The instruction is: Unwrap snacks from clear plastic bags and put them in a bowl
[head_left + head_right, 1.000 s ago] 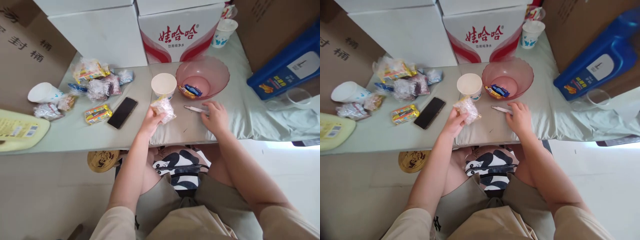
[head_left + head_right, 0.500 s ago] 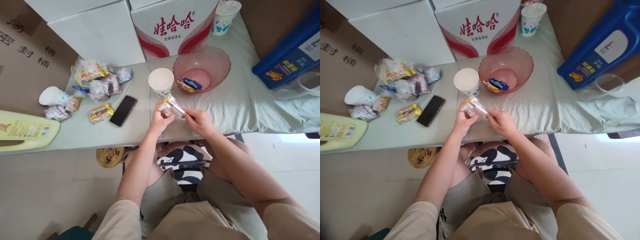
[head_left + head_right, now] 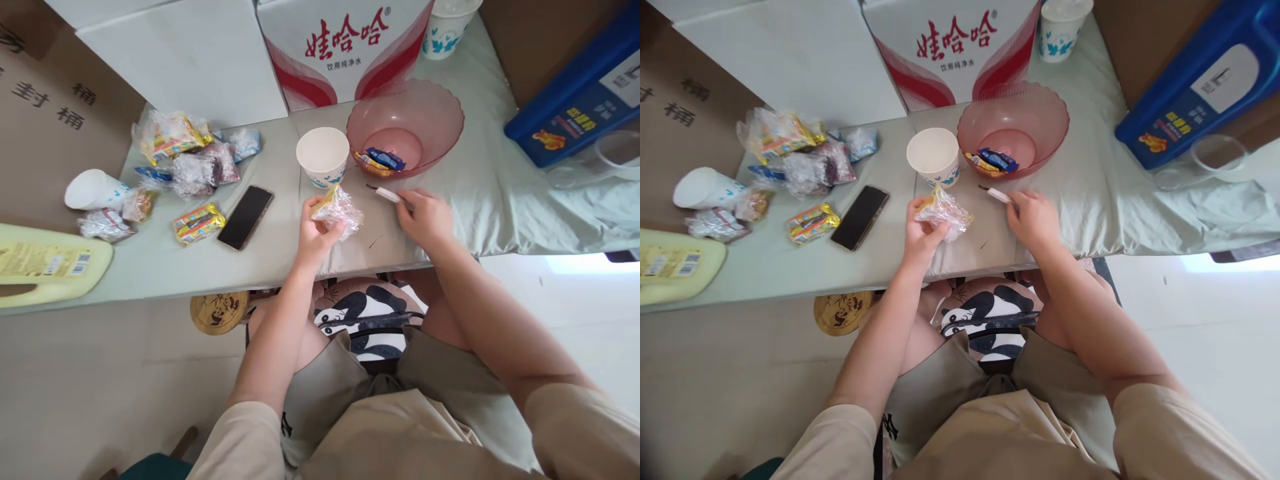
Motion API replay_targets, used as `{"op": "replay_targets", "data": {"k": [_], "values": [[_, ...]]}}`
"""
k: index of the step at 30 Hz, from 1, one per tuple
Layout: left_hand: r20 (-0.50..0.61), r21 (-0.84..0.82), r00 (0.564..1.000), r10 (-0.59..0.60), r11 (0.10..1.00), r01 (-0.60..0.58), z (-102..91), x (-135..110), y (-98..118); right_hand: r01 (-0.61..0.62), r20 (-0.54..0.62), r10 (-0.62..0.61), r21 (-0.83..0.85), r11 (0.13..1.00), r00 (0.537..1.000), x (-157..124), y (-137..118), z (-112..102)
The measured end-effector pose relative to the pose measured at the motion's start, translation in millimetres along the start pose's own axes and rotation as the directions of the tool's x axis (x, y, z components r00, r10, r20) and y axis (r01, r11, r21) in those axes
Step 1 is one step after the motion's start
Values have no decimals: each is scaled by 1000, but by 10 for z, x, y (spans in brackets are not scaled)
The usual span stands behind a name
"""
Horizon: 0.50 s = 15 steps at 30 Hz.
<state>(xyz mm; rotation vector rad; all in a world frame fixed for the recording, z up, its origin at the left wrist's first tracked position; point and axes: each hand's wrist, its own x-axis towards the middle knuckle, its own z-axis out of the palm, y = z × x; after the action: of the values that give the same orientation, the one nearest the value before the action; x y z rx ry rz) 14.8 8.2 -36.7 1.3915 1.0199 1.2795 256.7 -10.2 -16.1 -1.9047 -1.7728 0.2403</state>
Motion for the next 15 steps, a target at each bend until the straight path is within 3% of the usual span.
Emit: {"op": "replay_targets", "data": {"k": [3,5,9,12,15], "values": [[-34,249,991,127,962,-115,-30,8,62,125,-94,-120,46,991,988,-13,-14,51],[3,405,985,174,900,-161,-101,35,124,228,-79,-219,121,966,973,-61,-59,92],[138,544,988,62,829,-128,-158,54,194,319,-11,-326,240,917,945,-145,-187,177],[104,578,993,-58,816,-13,-120,55,196,315,17,-334,293,903,942,-154,-275,231],[37,668,999,1,743,-26,-98,71,204,312,61,-354,350,883,933,-156,-352,277]]}}
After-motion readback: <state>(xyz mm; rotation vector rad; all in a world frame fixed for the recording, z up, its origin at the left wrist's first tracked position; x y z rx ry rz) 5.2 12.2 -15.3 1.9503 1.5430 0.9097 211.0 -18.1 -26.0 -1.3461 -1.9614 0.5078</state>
